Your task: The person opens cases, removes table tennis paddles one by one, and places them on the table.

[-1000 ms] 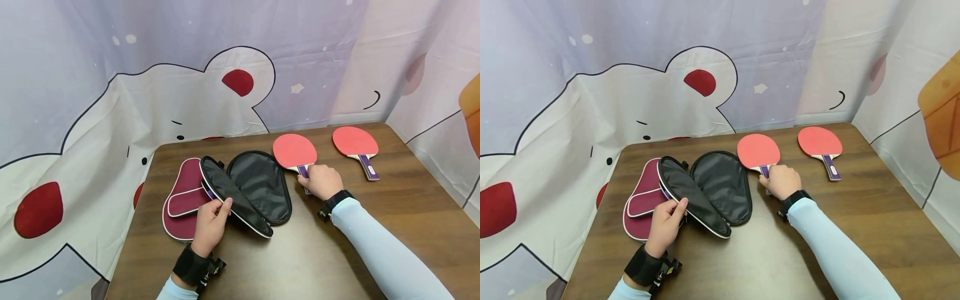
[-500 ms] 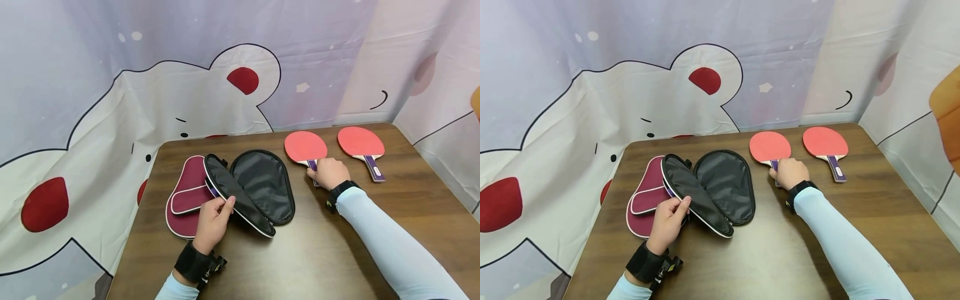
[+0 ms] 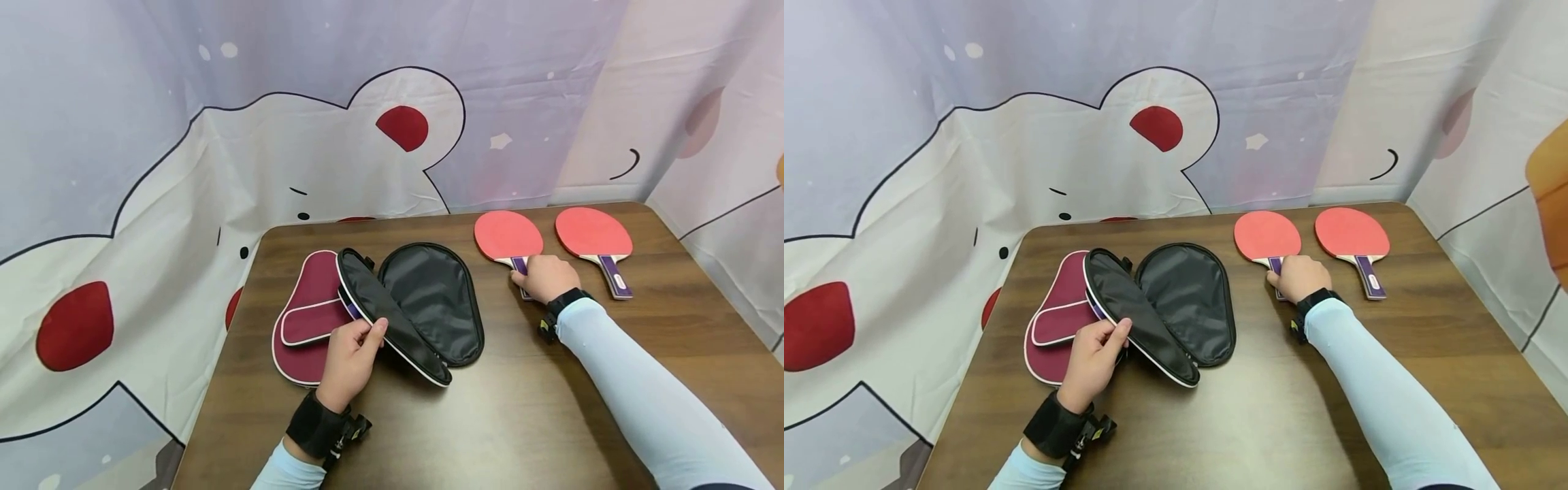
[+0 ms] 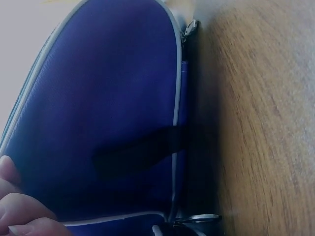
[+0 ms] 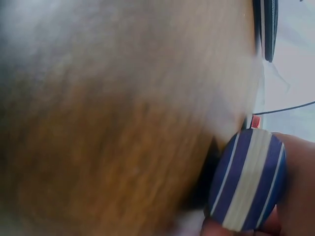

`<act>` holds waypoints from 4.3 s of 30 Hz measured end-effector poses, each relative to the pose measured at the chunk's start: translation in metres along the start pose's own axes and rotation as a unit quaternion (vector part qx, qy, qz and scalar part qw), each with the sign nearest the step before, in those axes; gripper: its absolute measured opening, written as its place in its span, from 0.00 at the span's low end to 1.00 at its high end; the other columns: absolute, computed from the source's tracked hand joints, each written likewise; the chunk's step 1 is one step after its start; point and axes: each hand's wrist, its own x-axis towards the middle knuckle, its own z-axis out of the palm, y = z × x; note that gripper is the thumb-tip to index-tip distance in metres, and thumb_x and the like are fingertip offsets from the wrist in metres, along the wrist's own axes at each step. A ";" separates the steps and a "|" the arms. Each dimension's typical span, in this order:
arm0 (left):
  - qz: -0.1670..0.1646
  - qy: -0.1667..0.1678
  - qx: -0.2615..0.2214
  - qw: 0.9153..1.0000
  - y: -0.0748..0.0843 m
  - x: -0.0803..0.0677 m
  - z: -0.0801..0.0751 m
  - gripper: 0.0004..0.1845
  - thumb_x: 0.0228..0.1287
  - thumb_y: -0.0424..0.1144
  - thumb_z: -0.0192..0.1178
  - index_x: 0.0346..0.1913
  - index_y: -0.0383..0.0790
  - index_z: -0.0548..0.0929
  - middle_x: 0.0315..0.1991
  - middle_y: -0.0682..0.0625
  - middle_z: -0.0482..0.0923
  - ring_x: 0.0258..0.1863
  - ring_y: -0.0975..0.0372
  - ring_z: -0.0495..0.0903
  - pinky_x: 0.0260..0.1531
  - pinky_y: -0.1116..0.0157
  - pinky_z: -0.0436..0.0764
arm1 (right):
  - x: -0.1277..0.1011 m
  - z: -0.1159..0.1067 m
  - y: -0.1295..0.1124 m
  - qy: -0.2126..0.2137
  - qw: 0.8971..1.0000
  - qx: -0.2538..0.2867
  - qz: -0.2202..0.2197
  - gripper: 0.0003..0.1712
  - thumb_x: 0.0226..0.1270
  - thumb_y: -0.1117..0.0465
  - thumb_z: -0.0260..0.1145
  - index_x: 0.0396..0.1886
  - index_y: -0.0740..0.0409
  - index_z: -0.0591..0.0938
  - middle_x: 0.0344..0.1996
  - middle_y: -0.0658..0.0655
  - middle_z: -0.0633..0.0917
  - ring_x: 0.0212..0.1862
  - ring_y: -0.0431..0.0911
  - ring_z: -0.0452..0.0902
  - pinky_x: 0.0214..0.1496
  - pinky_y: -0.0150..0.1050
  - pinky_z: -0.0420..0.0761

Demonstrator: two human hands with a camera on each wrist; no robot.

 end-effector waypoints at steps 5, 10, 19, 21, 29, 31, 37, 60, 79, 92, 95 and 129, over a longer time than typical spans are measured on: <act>-0.002 0.001 0.001 1.000 0.000 0.000 -0.001 0.22 0.81 0.39 0.66 0.21 0.44 0.82 0.14 0.61 0.64 0.15 0.67 0.63 0.19 0.68 0.61 | -0.001 -0.001 -0.002 -0.004 1.000 0.000 0.004 0.30 0.79 0.43 0.66 0.21 0.58 0.75 0.18 0.57 0.77 0.24 0.55 0.76 0.29 0.54 0.77; 0.013 0.003 0.009 1.000 0.002 0.000 -0.001 0.22 0.81 0.40 0.66 0.22 0.44 0.82 0.14 0.62 0.64 0.15 0.68 0.63 0.17 0.67 0.62 | -0.001 -0.003 -0.001 -0.009 1.000 0.003 0.008 0.30 0.79 0.43 0.66 0.20 0.58 0.76 0.18 0.56 0.76 0.24 0.55 0.76 0.28 0.52 0.76; 0.024 0.004 0.020 1.000 0.004 0.001 0.004 0.22 0.80 0.41 0.66 0.21 0.45 0.81 0.14 0.63 0.64 0.15 0.68 0.64 0.17 0.65 0.63 | -0.003 -0.002 0.008 -0.010 1.000 0.002 0.008 0.31 0.79 0.43 0.65 0.19 0.57 0.74 0.16 0.55 0.74 0.22 0.54 0.76 0.28 0.52 0.76; 0.014 -0.001 0.023 1.000 0.007 0.002 0.004 0.23 0.81 0.41 0.66 0.21 0.45 0.81 0.14 0.62 0.64 0.15 0.68 0.64 0.18 0.65 0.63 | -0.002 -0.001 0.009 -0.006 1.000 0.002 0.008 0.31 0.78 0.43 0.65 0.18 0.57 0.73 0.16 0.54 0.73 0.22 0.55 0.75 0.29 0.53 0.76; 0.009 -0.009 0.030 0.999 0.008 0.004 0.003 0.24 0.81 0.41 0.66 0.19 0.47 0.79 0.15 0.63 0.66 0.16 0.67 0.65 0.21 0.67 0.65 | -0.005 -0.001 0.011 -0.015 1.000 0.004 0.014 0.32 0.80 0.39 0.64 0.21 0.56 0.74 0.17 0.54 0.73 0.24 0.54 0.75 0.31 0.52 0.74; 0.015 -0.009 0.035 0.999 0.009 0.006 0.002 0.25 0.81 0.41 0.66 0.18 0.48 0.77 0.15 0.63 0.65 0.16 0.67 0.65 0.20 0.66 0.64 | -0.006 -0.002 0.012 -0.017 1.000 0.008 0.018 0.34 0.80 0.36 0.63 0.21 0.56 0.75 0.17 0.54 0.73 0.25 0.54 0.75 0.31 0.51 0.73; 0.020 -0.012 0.042 0.999 0.010 0.013 0.002 0.31 0.80 0.42 0.67 0.16 0.48 0.66 0.14 0.64 0.58 0.16 0.67 0.61 0.20 0.67 0.59 | -0.021 -0.007 0.003 0.056 0.998 0.017 0.011 0.35 0.79 0.33 0.64 0.23 0.57 0.79 0.19 0.55 0.76 0.25 0.54 0.76 0.25 0.48 0.68; 0.013 -0.034 0.062 0.997 0.028 0.029 0.015 0.31 0.81 0.47 0.67 0.16 0.49 0.66 0.14 0.63 0.57 0.14 0.70 0.59 0.17 0.67 0.56 | -0.140 -0.019 -0.173 0.083 0.912 0.246 -0.318 0.07 0.67 0.57 0.84 0.36 0.49 0.91 0.28 0.37 0.87 0.30 0.28 0.82 0.33 0.37 0.87; 0.027 -0.047 0.065 0.996 0.036 0.033 0.027 0.32 0.81 0.45 0.66 0.16 0.48 0.66 0.14 0.63 0.56 0.15 0.70 0.59 0.19 0.67 0.56 | -0.144 -0.011 -0.174 0.133 0.926 0.193 -0.297 0.09 0.67 0.60 0.83 0.33 0.51 0.88 0.25 0.40 0.83 0.26 0.35 0.80 0.30 0.33 0.79; 0.038 -0.052 0.056 0.996 0.032 0.028 0.030 0.24 0.82 0.48 0.66 0.21 0.52 0.76 0.15 0.65 0.56 0.17 0.70 0.60 0.21 0.67 0.57 | -0.144 -0.008 -0.169 0.153 0.923 0.200 -0.290 0.08 0.66 0.60 0.82 0.33 0.50 0.88 0.26 0.40 0.82 0.27 0.31 0.77 0.30 0.33 0.79; 0.048 -0.048 0.049 0.996 0.030 0.026 0.028 0.21 0.82 0.46 0.65 0.24 0.50 0.81 0.16 0.65 0.58 0.17 0.69 0.62 0.21 0.67 0.60 | -0.142 -0.009 -0.169 0.151 0.922 0.198 -0.295 0.08 0.67 0.60 0.81 0.33 0.50 0.88 0.27 0.40 0.83 0.27 0.32 0.79 0.31 0.33 0.79; 0.025 -0.031 0.035 0.999 0.004 0.011 -0.017 0.17 0.83 0.39 0.64 0.28 0.46 0.87 0.16 0.61 0.65 0.17 0.65 0.65 0.21 0.67 0.59 | -0.131 -0.013 -0.132 0.141 0.942 0.235 -0.192 0.06 0.70 0.62 0.79 0.33 0.54 0.89 0.27 0.44 0.88 0.29 0.35 0.83 0.33 0.38 0.83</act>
